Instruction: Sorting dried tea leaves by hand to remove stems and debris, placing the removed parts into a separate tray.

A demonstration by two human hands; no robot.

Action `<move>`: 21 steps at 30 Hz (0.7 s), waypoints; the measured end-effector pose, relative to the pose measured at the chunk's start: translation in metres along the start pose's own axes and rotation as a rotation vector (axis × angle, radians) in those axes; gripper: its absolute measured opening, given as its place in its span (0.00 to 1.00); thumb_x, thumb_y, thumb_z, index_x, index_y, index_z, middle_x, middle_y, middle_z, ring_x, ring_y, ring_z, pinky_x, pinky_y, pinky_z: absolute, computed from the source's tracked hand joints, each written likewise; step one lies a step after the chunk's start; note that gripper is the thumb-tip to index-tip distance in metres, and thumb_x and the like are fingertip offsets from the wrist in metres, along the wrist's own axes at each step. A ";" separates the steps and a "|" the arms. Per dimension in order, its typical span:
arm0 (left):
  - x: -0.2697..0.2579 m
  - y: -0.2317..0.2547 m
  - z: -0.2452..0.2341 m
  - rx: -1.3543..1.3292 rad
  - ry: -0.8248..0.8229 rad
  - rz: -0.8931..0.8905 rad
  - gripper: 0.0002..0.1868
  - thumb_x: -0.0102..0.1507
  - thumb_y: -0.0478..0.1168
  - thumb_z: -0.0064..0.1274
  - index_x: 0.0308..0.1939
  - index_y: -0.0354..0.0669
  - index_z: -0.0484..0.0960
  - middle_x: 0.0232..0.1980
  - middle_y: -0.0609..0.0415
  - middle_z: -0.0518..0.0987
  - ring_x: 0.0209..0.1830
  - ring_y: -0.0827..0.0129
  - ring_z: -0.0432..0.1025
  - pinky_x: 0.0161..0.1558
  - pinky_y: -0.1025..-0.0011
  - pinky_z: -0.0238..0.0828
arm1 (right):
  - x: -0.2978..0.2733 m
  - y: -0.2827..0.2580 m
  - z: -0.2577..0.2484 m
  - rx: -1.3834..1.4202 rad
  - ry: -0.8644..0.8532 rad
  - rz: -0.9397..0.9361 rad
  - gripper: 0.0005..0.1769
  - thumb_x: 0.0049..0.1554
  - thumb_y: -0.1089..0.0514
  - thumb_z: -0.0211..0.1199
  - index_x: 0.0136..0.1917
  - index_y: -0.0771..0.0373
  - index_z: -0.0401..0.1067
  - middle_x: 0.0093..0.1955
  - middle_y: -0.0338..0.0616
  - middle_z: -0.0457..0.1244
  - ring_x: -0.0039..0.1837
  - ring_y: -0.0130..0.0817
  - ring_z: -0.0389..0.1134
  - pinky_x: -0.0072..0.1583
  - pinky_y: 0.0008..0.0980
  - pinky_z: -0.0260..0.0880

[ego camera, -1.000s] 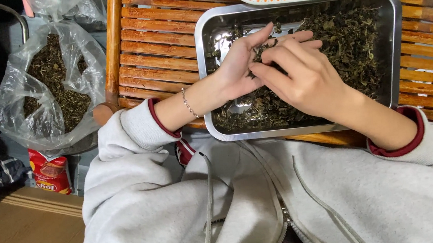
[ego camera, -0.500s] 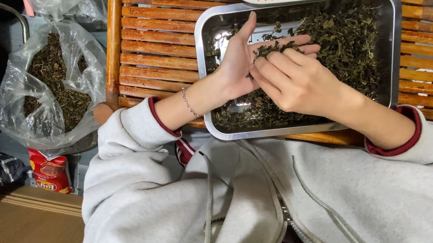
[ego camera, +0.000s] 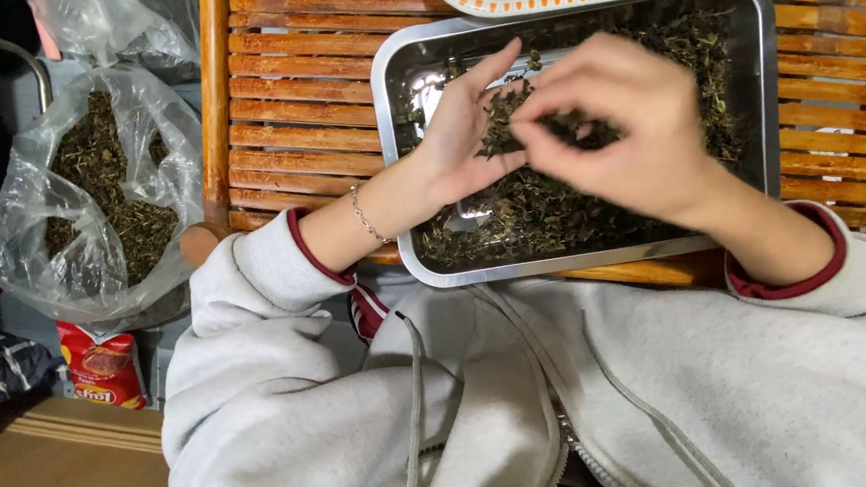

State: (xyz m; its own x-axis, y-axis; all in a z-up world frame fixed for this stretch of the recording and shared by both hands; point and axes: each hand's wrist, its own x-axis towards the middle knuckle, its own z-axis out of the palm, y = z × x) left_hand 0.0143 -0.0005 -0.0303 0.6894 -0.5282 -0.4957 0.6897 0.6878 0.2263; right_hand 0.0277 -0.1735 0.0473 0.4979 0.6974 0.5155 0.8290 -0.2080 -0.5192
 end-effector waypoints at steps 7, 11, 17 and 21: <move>-0.004 0.005 0.011 0.054 0.218 -0.031 0.21 0.62 0.44 0.56 0.57 0.40 0.81 0.46 0.53 0.84 0.33 0.65 0.79 0.25 0.75 0.81 | -0.001 0.021 -0.010 0.676 0.064 0.711 0.06 0.65 0.67 0.69 0.52 0.72 0.75 0.41 0.49 0.67 0.39 0.27 0.68 0.41 0.20 0.77; -0.003 0.004 0.010 0.143 0.350 -0.004 0.19 0.61 0.44 0.56 0.55 0.45 0.83 0.48 0.59 0.81 0.40 0.70 0.77 0.24 0.77 0.79 | -0.001 0.025 -0.013 0.655 0.061 0.753 0.06 0.64 0.64 0.70 0.53 0.68 0.77 0.43 0.46 0.69 0.42 0.25 0.71 0.45 0.19 0.79; 0.012 -0.004 -0.030 0.025 0.153 0.075 0.15 0.61 0.41 0.59 0.51 0.41 0.82 0.41 0.53 0.82 0.31 0.68 0.79 0.21 0.79 0.77 | 0.000 0.025 -0.024 0.525 -0.041 0.515 0.02 0.69 0.72 0.65 0.52 0.75 0.73 0.49 0.54 0.68 0.41 0.36 0.72 0.50 0.25 0.73; 0.010 -0.013 -0.060 0.925 -0.308 0.774 0.35 0.67 0.32 0.63 0.75 0.45 0.64 0.78 0.50 0.63 0.80 0.60 0.59 0.83 0.62 0.60 | -0.011 0.041 -0.021 0.196 -0.010 0.459 0.04 0.68 0.67 0.74 0.55 0.62 0.80 0.50 0.43 0.64 0.57 0.31 0.60 0.54 0.30 0.55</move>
State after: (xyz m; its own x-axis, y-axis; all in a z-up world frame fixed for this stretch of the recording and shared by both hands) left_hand -0.0008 0.0153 -0.0883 0.9212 -0.3209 0.2200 -0.1100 0.3276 0.9384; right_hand 0.0619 -0.2042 0.0350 0.7971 0.5706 0.1977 0.4605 -0.3627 -0.8101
